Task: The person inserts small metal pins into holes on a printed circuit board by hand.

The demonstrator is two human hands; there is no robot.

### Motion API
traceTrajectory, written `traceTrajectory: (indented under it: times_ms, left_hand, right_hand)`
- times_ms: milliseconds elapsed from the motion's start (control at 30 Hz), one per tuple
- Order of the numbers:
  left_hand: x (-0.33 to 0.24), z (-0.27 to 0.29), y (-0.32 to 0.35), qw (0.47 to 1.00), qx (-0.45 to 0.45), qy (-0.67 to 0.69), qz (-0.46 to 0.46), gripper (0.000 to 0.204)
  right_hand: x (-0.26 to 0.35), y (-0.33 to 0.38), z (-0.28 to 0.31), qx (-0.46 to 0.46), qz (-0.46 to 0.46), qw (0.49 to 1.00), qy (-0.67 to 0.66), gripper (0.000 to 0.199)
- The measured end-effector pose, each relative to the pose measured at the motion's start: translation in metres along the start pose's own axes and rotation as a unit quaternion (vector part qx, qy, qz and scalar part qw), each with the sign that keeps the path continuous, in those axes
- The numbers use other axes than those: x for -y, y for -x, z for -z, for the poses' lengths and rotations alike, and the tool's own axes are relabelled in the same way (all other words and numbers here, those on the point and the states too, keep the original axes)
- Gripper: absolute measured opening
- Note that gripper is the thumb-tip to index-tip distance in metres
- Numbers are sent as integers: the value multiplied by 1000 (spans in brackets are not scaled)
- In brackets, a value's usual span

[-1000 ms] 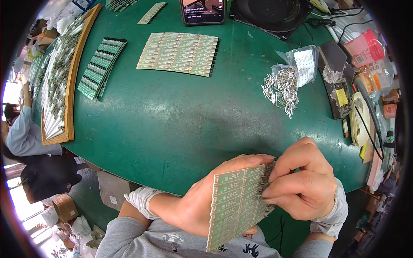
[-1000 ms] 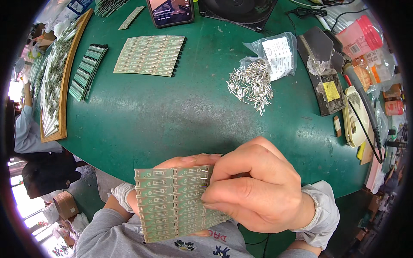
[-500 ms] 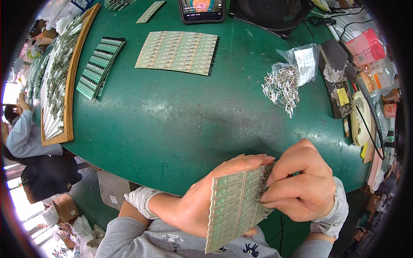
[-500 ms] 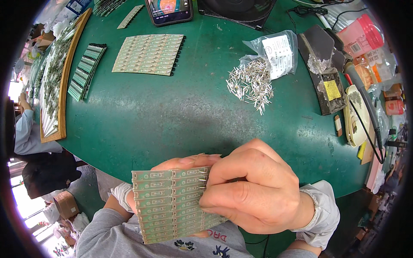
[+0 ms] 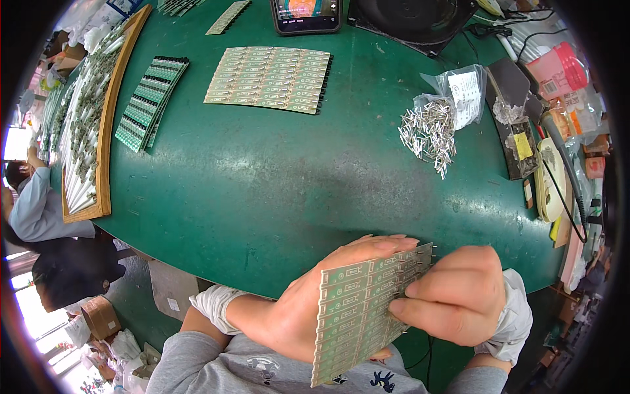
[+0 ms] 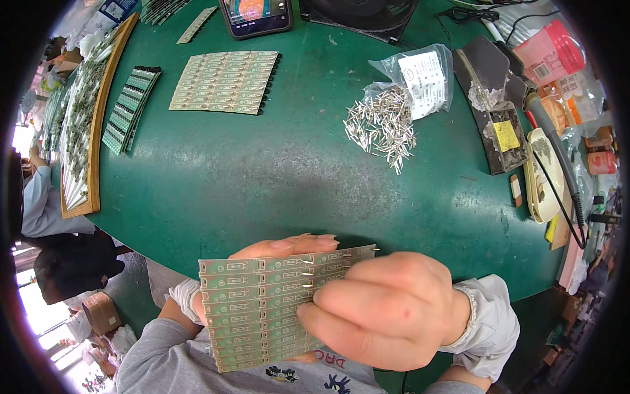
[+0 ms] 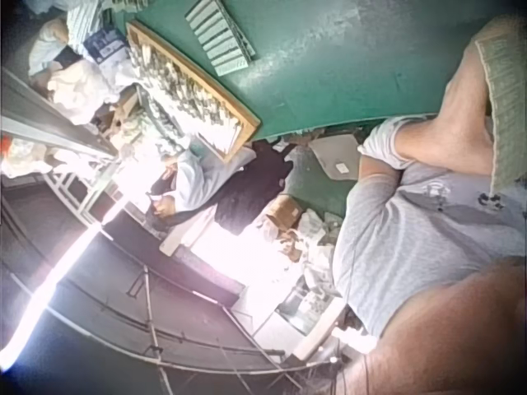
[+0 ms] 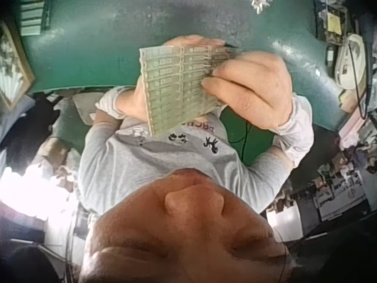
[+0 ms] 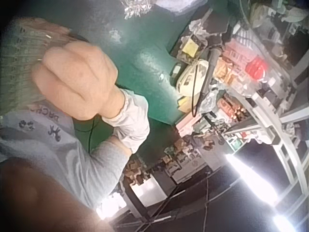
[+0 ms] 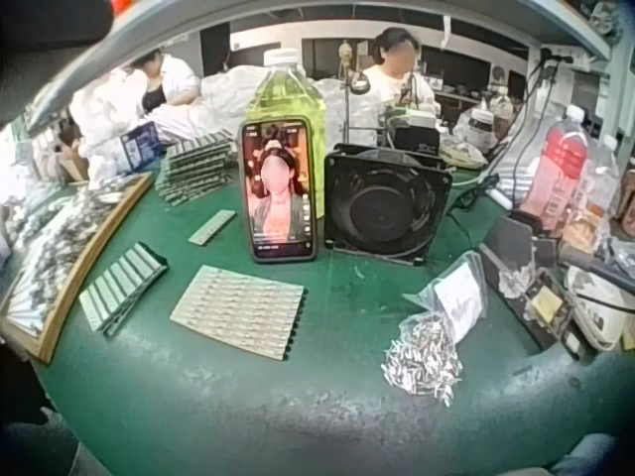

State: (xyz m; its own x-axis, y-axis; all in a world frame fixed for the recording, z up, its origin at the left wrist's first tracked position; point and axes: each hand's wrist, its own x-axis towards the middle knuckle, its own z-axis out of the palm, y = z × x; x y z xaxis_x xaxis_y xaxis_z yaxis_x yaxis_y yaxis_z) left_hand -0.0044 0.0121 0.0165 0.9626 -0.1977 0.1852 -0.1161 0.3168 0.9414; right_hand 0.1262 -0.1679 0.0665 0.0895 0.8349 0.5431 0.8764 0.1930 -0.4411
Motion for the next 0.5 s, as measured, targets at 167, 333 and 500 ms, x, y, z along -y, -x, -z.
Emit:
traceTrajectory:
  times_ms: [167,333,500]
  left_hand:
    - [12,-13,0,995,-46,76,-50,103]
    - [8,-9,-3,996,-44,-54,-55,102]
    - [15,-1,-1,994,-31,-44,-96,101]
  right_hand:
    - [8,15,-1,35,106,970,215,28]
    - [-3,4,8,25,43,980,195,30]
    - [-46,-19,12,8,-79,952,295,24]
